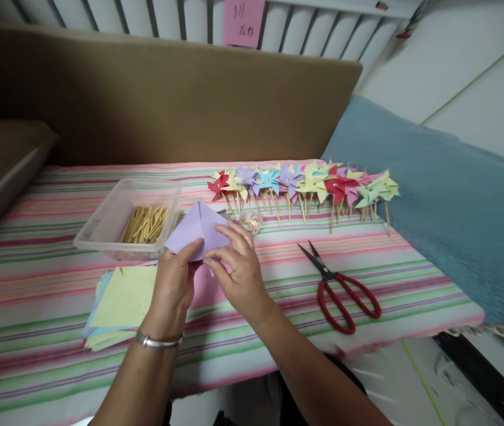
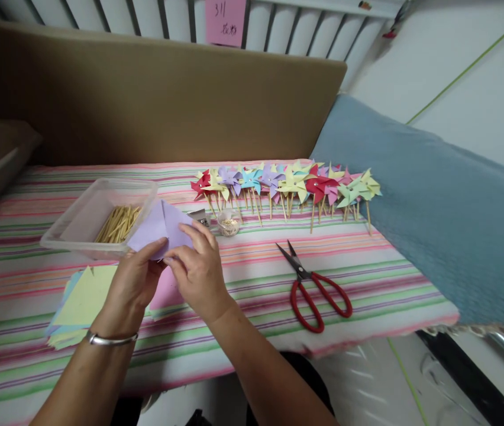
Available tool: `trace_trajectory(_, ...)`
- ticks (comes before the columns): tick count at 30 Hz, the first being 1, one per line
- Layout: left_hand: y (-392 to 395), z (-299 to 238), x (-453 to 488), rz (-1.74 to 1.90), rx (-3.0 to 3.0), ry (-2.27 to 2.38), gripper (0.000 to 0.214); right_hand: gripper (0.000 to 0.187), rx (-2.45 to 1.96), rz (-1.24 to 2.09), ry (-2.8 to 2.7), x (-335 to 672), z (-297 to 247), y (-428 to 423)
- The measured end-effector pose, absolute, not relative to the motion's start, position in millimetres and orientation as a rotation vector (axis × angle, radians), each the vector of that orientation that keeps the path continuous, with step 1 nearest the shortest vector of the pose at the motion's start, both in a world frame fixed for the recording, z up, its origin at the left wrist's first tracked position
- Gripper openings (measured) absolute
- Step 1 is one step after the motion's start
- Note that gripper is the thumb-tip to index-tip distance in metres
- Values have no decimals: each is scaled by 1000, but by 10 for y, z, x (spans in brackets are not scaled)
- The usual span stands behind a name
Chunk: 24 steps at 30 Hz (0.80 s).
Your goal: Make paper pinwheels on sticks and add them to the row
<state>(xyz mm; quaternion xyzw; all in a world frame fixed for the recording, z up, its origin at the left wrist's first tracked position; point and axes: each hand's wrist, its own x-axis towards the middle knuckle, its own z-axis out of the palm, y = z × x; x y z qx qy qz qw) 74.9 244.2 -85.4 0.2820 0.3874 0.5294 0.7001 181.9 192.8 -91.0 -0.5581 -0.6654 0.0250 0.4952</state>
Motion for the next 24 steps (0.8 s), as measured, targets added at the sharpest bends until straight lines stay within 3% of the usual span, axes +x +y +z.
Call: trace_trajectory(24, 2360, -887, 851, 1117, 661, 785, 28, 7, -1501, 85, -1419, 1924, -880, 1949)
